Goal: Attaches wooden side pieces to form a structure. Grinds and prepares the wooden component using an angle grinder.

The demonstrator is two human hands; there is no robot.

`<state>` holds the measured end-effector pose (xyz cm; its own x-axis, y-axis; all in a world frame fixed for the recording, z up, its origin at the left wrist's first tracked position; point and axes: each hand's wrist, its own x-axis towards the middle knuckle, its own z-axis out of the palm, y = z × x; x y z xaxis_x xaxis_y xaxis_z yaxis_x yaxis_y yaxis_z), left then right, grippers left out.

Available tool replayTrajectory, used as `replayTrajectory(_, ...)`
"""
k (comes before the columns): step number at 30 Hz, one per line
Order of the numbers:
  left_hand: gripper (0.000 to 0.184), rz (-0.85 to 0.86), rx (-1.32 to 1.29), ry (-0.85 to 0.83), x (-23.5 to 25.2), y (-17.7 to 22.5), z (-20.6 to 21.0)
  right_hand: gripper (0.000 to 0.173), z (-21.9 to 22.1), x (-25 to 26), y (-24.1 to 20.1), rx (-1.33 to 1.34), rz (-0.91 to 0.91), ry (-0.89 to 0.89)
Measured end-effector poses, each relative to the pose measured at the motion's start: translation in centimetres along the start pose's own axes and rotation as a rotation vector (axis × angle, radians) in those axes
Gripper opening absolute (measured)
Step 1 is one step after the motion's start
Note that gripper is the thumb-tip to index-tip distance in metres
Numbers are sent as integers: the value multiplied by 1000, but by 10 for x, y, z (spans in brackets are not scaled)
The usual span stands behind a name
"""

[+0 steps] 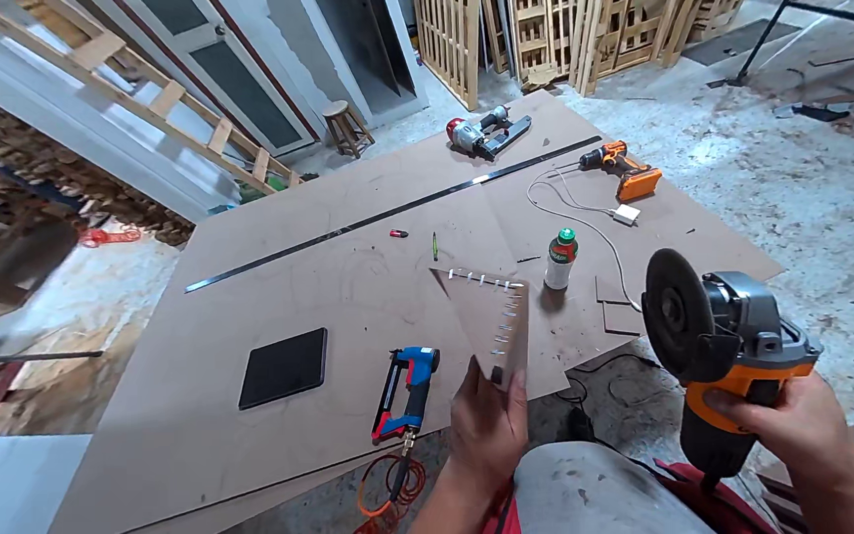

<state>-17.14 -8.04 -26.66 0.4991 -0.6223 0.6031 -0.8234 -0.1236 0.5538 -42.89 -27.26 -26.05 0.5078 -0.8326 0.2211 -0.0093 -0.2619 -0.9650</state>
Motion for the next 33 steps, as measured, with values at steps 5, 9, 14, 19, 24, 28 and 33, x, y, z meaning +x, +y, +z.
replayTrajectory(5,62,-87,-131,-169,8,0,-46,54,0,-7,1,13,22,32)
replayTrajectory(9,83,-167,-431,-239,109,-47,-84,54,-5,-13,2,50,18,38)
replayTrajectory(14,83,-199,-815,-916,194,-56,-31,54,-10,-15,2,105,-20,47)
replayTrajectory(19,10,84,-187,-359,135,-44,-48,52,-20,-23,3,59,11,96)
replayTrajectory(24,54,29,-63,196,55,-22,-22,54,-20,-23,-1,8,19,82)
replayTrajectory(28,108,-233,-608,145,33,-10,-19,51,-10,-18,-6,-19,28,34)
replayTrajectory(33,129,-389,-667,-179,54,-51,-34,54,-1,0,-8,-52,21,-57)
